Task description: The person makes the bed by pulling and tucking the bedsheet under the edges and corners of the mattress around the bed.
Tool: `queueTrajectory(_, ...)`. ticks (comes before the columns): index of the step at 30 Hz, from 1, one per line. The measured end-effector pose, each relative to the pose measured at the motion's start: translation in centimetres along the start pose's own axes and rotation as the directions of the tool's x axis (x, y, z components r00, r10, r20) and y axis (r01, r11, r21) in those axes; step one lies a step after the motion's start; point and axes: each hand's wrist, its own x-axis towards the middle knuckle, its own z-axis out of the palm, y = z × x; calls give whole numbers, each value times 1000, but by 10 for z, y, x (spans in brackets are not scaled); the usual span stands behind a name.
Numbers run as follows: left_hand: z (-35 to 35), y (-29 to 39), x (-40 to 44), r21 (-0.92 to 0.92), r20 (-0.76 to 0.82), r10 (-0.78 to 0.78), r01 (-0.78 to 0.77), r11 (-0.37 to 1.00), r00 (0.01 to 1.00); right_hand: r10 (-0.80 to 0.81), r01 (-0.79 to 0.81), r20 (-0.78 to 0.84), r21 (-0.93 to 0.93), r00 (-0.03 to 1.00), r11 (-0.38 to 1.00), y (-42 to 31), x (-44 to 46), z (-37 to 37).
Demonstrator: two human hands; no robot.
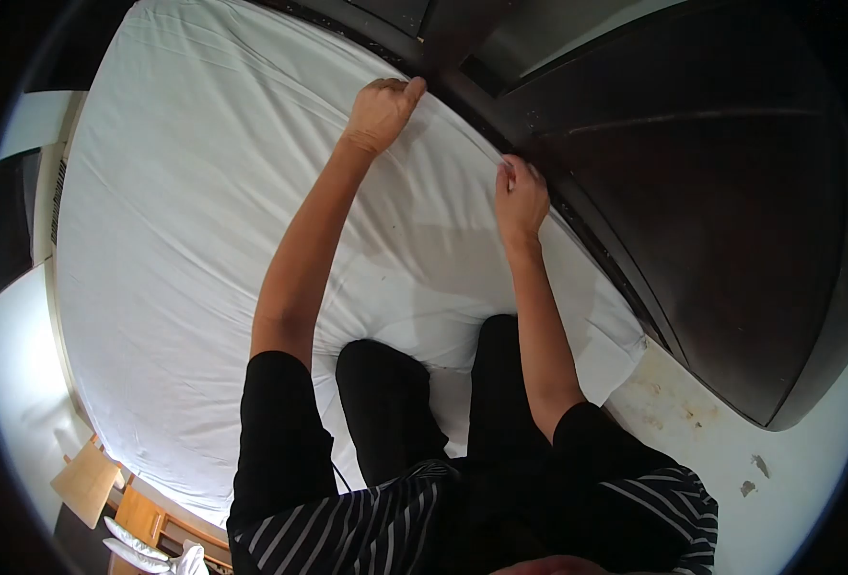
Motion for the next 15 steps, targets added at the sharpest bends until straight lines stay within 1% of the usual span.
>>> queueTrajectory(1,7,2,-5,-49,-127,-17,11,999,992,2,-1,-6,112,1000,994,1,-7,0)
queueTrajectory(2,15,4,-8,-126,-137,-107,90,988,985,5,-2,-13,222,1000,975,2,-13,0)
queueTrajectory(4,31,8,-8,-281,-139,-282,235,930,949,-144,150,-45,179,988,972,1,-24,7)
queueTrajectory(5,34,9,-9,-313,-170,-239,178,933,956,-221,228,-61,156,973,961,3,-27,12)
queueTrajectory(6,37,9,-11,-340,-201,-197,120,933,960,-213,206,30,146,977,967,7,-28,17)
queueTrajectory(7,39,7,-12,-363,-232,-154,61,930,961,-220,215,39,102,975,971,12,-27,21)
queueTrajectory(9,27,9,-18,-180,-170,-32,1,984,985,-230,229,63,19,971,973,11,-26,22)
queueTrajectory(10,21,11,-22,-92,-129,23,-35,995,991,-205,206,84,3,975,979,10,-26,24)
queueTrajectory(13,16,20,-24,-31,29,-32,33,999,999,-141,150,154,-48,978,988,5,-19,26)
queueTrajectory(15,15,27,-24,28,51,-46,45,999,998,-104,123,205,-79,973,989,7,-11,29)
